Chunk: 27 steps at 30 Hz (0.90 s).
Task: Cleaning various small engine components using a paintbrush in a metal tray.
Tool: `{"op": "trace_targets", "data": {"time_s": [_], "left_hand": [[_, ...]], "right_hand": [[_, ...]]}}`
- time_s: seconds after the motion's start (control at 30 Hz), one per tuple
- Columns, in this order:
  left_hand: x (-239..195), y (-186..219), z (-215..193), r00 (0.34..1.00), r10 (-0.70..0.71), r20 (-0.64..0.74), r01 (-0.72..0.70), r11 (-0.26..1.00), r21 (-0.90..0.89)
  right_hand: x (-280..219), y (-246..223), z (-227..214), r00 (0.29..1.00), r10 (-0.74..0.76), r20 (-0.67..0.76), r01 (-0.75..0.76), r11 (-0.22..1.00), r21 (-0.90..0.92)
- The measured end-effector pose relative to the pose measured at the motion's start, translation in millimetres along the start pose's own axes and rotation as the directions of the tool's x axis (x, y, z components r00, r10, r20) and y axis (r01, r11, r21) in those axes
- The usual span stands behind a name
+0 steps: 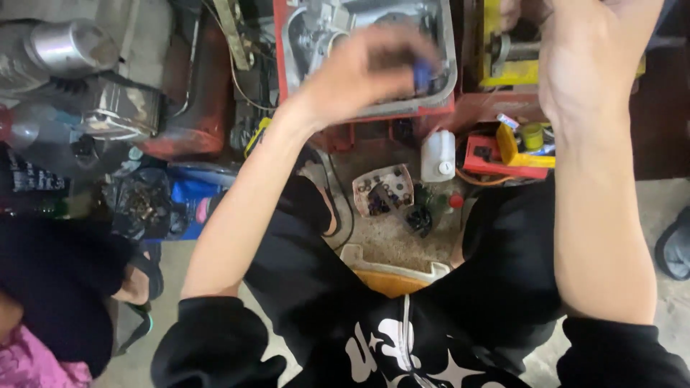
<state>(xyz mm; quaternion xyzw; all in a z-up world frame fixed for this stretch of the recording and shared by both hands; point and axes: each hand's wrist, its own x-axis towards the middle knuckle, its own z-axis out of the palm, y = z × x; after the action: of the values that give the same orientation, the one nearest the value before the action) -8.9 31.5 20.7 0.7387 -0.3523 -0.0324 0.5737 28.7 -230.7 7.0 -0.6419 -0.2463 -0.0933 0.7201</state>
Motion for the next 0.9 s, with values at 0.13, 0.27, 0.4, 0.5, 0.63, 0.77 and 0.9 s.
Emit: {"op": "trace_targets", "data": {"time_s": [0.13, 0.27, 0.4, 0.5, 0.63, 0.77, 0.9], "left_hand": [[14, -19, -7, 0.919, -0.081, -0.385, 0.003, 0.98, -0.199], [18, -37, -6, 0.832, -0.102, -0.545, -0.111, 0.932, -0.344], [15, -32, -9, 0.782, -0.252, -0.57, -0.047, 0.888, -0.457], [13, -33, -11, 0.757, -0.269, -0.596, -0.072, 0.871, -0.485], [15, -26, -4, 0.726, -0.283, -0.627, -0.059, 0.883, -0.466], [13, -28, -4, 0.736, -0.249, -0.63, -0.136, 0.857, -0.498], [8, -32, 4, 0.688, -0.258, -0.678, -0.083, 0.901, -0.427]], "right_hand": [[5, 1, 4, 0.998, 0.061, 0.008, -0.062, 0.989, 0.131], [10, 0, 15, 0.995, -0.09, 0.052, 0.093, 0.994, -0.061], [9, -7, 24, 0.993, -0.07, 0.094, 0.08, 0.991, -0.104], [14, -5, 26, 0.976, -0.061, 0.209, 0.093, 0.985, -0.145], [16, 8, 40, 0.976, -0.176, 0.125, 0.194, 0.97, -0.149], [16, 8, 46, 0.95, -0.306, 0.055, 0.311, 0.932, -0.185], [24, 14, 44, 0.955, -0.257, 0.149, 0.273, 0.956, -0.103]]}}
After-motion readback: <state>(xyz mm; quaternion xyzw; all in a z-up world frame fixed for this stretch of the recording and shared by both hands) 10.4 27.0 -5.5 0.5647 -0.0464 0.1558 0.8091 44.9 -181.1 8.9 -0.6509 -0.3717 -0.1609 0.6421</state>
